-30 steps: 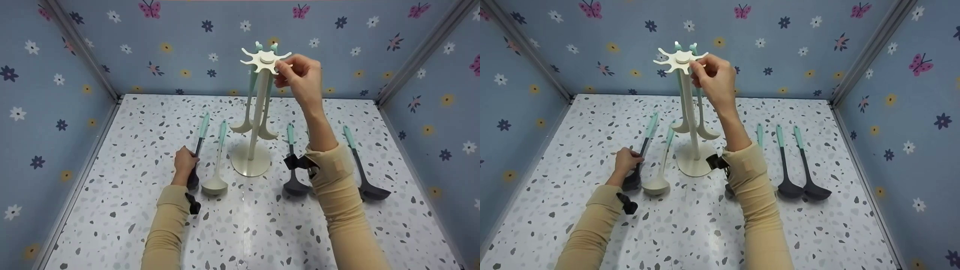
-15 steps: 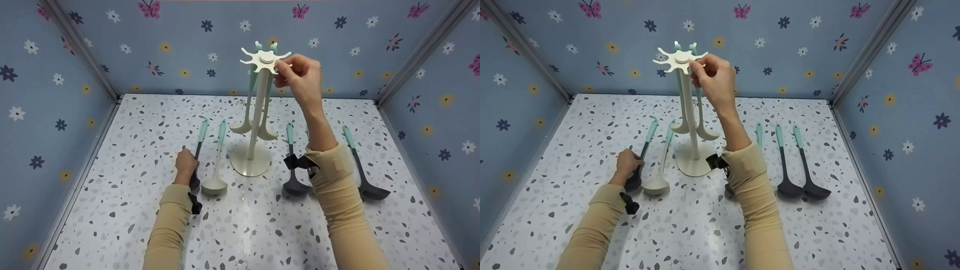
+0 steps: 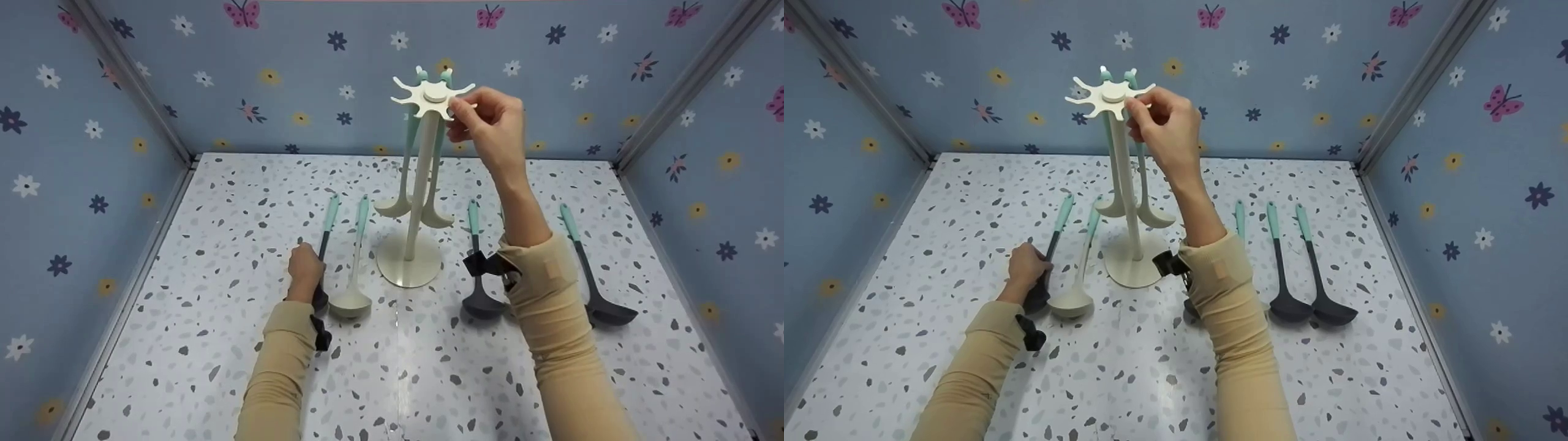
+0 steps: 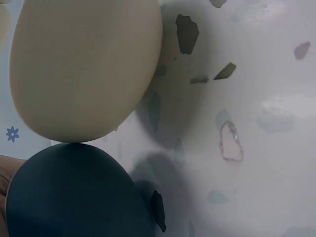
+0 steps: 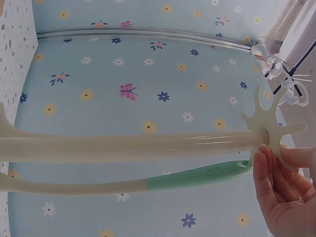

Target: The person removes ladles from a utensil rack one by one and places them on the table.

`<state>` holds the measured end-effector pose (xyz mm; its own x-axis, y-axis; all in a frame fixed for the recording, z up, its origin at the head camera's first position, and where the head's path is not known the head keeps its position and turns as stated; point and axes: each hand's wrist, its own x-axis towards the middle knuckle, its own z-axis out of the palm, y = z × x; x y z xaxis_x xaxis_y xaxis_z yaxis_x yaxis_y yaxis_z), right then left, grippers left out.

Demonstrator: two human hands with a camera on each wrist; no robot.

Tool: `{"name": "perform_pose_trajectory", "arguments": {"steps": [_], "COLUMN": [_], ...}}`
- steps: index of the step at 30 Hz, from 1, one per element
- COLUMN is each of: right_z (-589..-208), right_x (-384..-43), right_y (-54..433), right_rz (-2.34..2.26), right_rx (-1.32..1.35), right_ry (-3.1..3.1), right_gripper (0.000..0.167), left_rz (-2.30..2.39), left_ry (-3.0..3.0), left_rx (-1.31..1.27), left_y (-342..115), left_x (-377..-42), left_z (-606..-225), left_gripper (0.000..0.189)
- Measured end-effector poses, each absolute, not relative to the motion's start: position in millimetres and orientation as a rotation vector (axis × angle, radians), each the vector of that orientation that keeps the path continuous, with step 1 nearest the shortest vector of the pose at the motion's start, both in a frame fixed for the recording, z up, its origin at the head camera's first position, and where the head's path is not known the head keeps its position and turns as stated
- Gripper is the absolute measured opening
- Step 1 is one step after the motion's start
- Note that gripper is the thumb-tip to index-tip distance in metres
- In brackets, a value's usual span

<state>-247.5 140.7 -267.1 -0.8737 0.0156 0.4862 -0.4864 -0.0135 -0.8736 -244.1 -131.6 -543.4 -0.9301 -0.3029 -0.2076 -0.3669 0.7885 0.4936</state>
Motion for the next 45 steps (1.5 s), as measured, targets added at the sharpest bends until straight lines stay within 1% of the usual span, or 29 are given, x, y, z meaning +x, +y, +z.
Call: {"name": "perform_pose_trajectory", "arguments": {"steps": [7, 16, 22, 26, 30, 33, 39, 45], "right_z": [-250.0, -248.8, -250.2, -258.2, -262.3, -261.6, -255.3, -251.5], "right_x": [-226.6, -223.0, -225.2, -235.5, -240.6, -239.5, -234.9, -230.1], "right_y": [134.5, 133.4, 134.1, 138.6, 142.5, 143.3, 145.2, 147.0], "right_rz": [1.917, 1.788, 1.627, 1.537, 1.436, 1.372, 1.278, 1.212], "right_rx": [0.459, 0.424, 0.415, 0.429, 0.423, 0.411, 0.402, 0.368], "right_ry": [-1.95, -2.03, -2.103, -2.138, -2.189, -2.227, -2.251, -2.27], "right_gripper": [0.01, 0.011, 0.014, 0.016, 0.02, 0.022, 0.023, 0.023], "left_rz": [0.828, 0.738, 0.757, 0.845, 0.929, 1.0, 1.191, 1.372], "left_ry": [2.857, 2.843, 2.905, 2.986, 3.035, 3.046, 3.092, 3.114], "left_rx": [-0.54, -0.514, -0.469, -0.401, -0.326, -0.25, -0.043, 0.177], "left_y": [-131.6, -134.0, -132.4, -128.3, -121.6, -115.3, -102.2, -89.4], "left_x": [-245.1, -245.8, -249.4, -250.7, -252.4, -253.2, -252.8, -247.1], "left_z": [-544.9, -539.4, -523.6, -507.5, -486.8, -470.1, -432.9, -392.0], "left_gripper": [0.023, 0.024, 0.025, 0.023, 0.029, 0.035, 0.039, 0.036]}}
